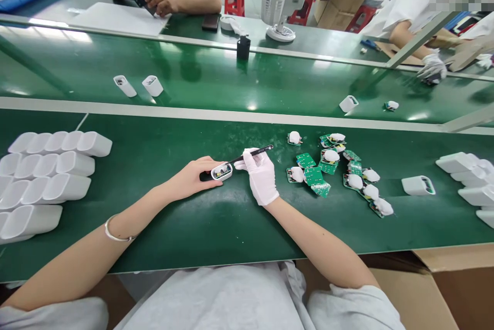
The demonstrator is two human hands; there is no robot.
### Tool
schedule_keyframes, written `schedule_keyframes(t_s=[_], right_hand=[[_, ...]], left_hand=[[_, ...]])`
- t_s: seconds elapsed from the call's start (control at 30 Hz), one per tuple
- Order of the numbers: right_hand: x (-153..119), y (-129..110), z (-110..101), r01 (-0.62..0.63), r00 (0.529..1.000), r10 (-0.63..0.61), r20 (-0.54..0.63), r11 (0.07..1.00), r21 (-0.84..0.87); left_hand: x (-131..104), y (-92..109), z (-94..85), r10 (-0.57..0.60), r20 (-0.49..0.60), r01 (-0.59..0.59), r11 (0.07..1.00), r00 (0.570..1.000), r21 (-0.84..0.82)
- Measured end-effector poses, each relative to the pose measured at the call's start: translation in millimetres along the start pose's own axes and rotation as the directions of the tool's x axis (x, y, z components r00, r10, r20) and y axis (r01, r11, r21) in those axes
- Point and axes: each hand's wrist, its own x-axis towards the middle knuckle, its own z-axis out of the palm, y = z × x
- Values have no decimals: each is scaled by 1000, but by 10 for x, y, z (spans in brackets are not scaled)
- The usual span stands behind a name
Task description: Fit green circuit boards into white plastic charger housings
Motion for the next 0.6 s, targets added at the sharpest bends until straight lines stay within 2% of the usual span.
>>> schedule_keyframes(t_s=[0.17,0.23,0.4,0.6], right_hand=[[7,-76,14,-90,992,88,96,996,18],[-11,-104,10,-86,994,85,71,996,9],[-51,-153,-31,38,995,-36,-92,999,25],[-60,-83,-12,6,996,-1,-92,999,47]], left_hand=[[2,42,18,-9,-8,9,1000,1000,-7],[1,60,43,-32,-47,32,999,998,1],[4,68,81,-91,-102,96,994,991,44],[-12,25,64,-97,-77,100,994,992,32]])
